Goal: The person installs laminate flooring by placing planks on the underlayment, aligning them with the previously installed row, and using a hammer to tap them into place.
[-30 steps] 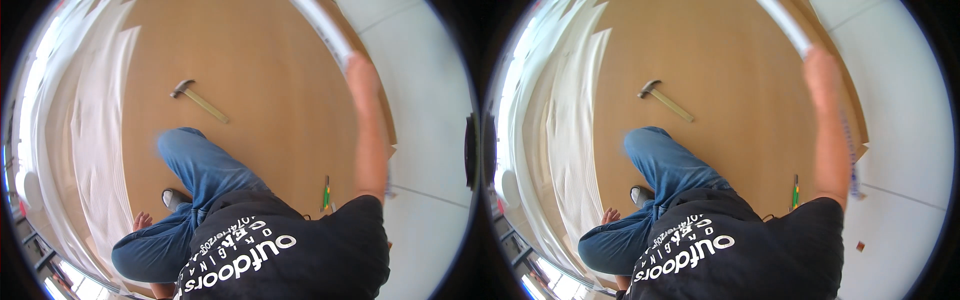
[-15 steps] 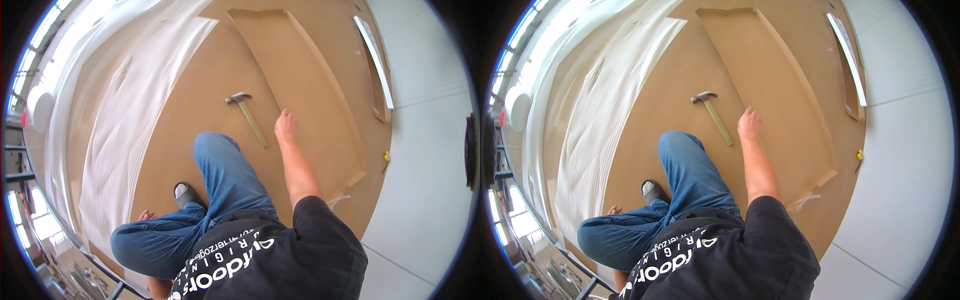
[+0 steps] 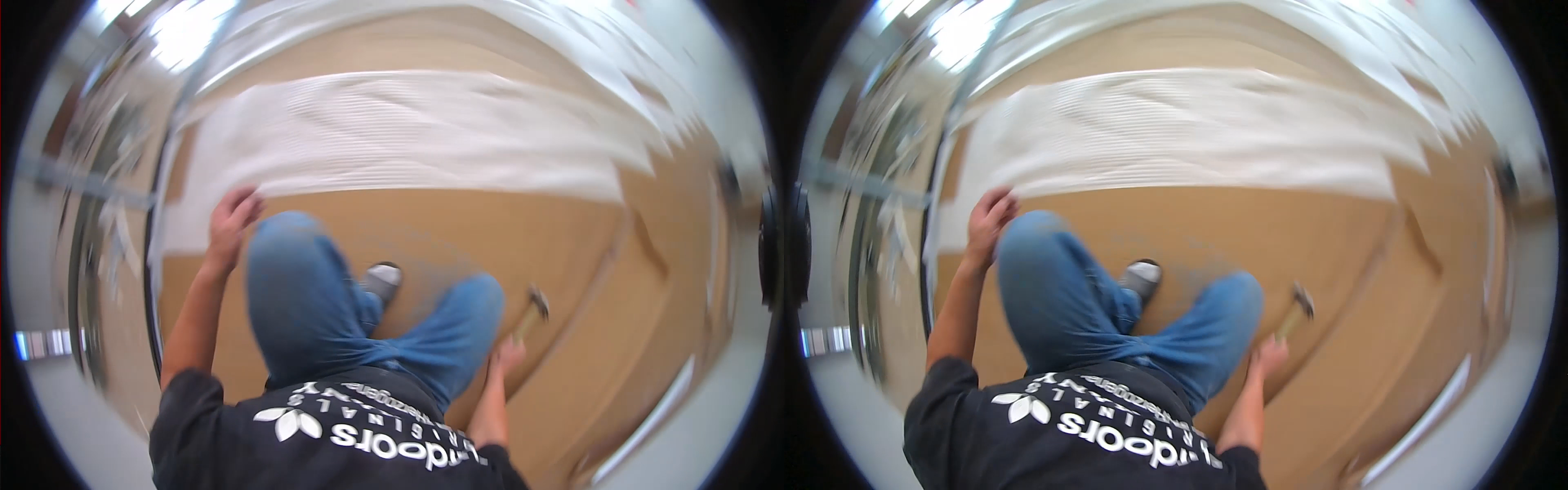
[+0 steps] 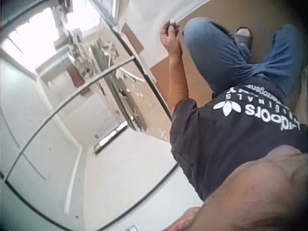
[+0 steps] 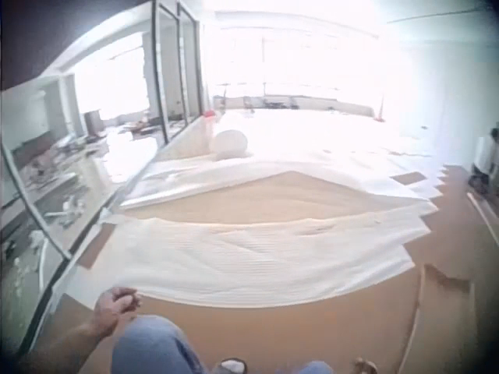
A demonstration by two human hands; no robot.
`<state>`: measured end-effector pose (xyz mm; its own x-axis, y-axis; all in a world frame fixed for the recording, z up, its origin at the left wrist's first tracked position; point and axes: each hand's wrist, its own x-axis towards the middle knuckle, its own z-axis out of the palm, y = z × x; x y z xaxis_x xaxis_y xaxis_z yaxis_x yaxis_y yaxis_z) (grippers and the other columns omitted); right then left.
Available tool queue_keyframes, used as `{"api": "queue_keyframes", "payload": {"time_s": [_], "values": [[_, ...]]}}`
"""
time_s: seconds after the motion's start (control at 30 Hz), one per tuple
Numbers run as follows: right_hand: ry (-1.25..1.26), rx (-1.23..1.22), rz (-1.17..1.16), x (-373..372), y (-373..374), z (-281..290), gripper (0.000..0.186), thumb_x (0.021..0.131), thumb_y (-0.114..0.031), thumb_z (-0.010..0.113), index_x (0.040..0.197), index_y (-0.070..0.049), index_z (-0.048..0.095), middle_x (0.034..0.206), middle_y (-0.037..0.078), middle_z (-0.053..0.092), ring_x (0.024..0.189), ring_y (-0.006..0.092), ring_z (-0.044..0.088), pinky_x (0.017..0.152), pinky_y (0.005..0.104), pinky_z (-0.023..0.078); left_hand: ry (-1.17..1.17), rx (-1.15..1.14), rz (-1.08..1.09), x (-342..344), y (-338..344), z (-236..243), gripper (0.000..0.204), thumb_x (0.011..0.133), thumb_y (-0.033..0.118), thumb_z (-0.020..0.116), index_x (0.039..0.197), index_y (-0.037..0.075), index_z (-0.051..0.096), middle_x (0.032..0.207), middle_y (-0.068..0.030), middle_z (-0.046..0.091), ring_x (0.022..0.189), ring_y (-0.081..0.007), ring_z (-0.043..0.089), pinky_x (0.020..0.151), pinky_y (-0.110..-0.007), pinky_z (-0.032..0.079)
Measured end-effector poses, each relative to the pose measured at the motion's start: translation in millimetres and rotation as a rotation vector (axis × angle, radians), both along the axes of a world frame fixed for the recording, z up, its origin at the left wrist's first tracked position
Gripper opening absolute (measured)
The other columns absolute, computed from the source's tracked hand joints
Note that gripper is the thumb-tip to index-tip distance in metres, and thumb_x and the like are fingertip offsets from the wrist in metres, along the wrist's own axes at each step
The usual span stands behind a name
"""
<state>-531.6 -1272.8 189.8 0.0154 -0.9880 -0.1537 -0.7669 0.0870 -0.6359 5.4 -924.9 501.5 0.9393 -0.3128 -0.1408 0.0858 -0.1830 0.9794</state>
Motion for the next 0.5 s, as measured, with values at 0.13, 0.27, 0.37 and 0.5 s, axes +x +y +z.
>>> {"api": "queue_keyframes", "payload": {"time_s": [0.13,0.27,0.37,0.5], "values": [[0.219,-0.309,0.214,-86.1,75.7,-44.1,0.031,0.100,-0.026,0.062,0.093,0.005,0.062,0.076,0.018,0.063,0.071,0.0331,0.062,0.065,0.0487,0.049,-0.814,0.074,-0.319,-63.0,-6.2,63.1,0.019,0.100,-0.003,0.056,0.111,0.006,0.068,0.111,-0.0105,0.070,0.108,-0.0234,0.066,0.094,-0.035,0.052],[0.166,0.288,0.264,-80.8,120.7,-27.8,0.031,0.100,-0.027,0.062,0.096,0.003,0.063,0.078,0.016,0.064,0.070,0.0317,0.062,0.062,0.0463,0.049,-1.126,0.011,-0.534,-88.5,-31.5,59.2,0.025,0.086,0.007,0.067,0.110,0.012,0.071,0.117,-0.0051,0.071,0.113,-0.0272,0.067,0.095,-0.041,0.050],[0.179,0.526,0.283,-60.5,97.0,-14.0,0.031,0.100,-0.028,0.061,0.099,0.003,0.063,0.079,0.015,0.065,0.070,0.0306,0.063,0.059,0.0445,0.048,-1.111,-0.088,-0.506,-92.3,-51.3,37.0,0.019,0.087,0.010,0.066,0.105,0.010,0.070,0.109,-0.0030,0.071,0.108,-0.0246,0.067,0.093,-0.040,0.050],[0.196,0.728,0.228,-21.8,45.5,0.0,0.031,0.100,-0.030,0.061,0.102,0.001,0.064,0.081,0.014,0.067,0.069,0.0291,0.063,0.056,0.0421,0.048,-1.159,-0.181,-0.498,-75.2,-122.2,24.0,0.013,0.084,0.015,0.065,0.096,0.009,0.067,0.093,-0.0019,0.067,0.096,-0.0223,0.065,0.089,-0.038,0.049]]}}
